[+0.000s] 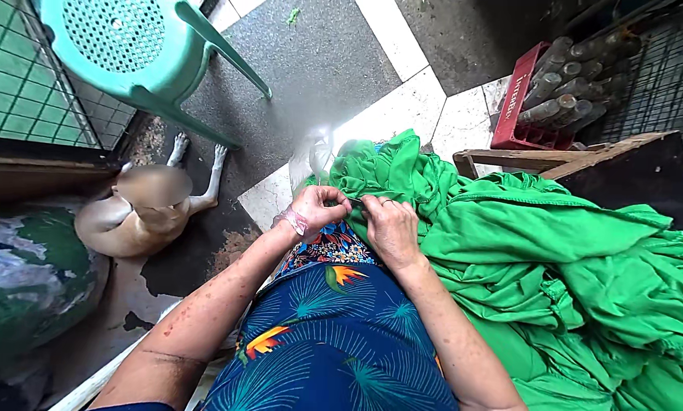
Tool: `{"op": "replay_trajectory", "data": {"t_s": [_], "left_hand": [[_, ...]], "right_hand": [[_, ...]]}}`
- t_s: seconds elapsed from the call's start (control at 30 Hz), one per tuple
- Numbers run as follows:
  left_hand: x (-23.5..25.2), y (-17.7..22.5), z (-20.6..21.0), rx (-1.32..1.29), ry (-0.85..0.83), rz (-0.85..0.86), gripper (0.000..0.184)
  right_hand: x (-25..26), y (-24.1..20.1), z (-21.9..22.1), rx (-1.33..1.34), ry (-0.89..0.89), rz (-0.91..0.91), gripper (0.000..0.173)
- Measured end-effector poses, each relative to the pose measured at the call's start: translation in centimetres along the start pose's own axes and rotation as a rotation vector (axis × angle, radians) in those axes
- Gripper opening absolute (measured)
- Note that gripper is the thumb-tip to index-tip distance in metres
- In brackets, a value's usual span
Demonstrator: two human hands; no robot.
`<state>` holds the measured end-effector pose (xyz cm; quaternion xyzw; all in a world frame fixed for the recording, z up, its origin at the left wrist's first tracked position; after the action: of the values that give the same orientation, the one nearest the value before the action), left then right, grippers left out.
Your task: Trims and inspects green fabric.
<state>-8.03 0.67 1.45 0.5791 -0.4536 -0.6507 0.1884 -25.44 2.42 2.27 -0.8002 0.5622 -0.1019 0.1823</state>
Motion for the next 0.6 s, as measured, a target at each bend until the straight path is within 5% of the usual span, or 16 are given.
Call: {"op": "replay_trajectory", "data": {"t_s": [0.13,0.3,0.43,0.6], "left_hand": [[-0.2,0.1,-1.4,-0.016,0.035,-0.011,0.008],[-0.7,-0.3,-4.4,-0.111,0.180,-0.034,0.011],[-1.0,-0.1,-5.2,-0.156,0.188,-0.064,0.005],[0.0,-0.9,-4.8,-0.224,0.212,-0.116,0.007]], "right_hand": [[0.2,0.6,-0.6,0.136,-0.017,0.145,0.020],[1.4,1.4,-0.7,0.130,-0.368,0.443,0.062],[1.6,1.2,-0.2,0.041,-0.454,0.411,0.025],[-0.1,2.5,-5.7,0.493,-0.104,0.326,0.022]]}}
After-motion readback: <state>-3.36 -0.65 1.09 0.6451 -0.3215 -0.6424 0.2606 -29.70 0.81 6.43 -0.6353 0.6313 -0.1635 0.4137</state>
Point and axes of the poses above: each hand's wrist, its own x-axis towards the middle knuckle, its own z-axis out of the palm, y = z × x, the point moved 2 cm from there along x, towards the middle knuckle, and after that the axes turned 3 degrees about -x, right-handed, at the moved point
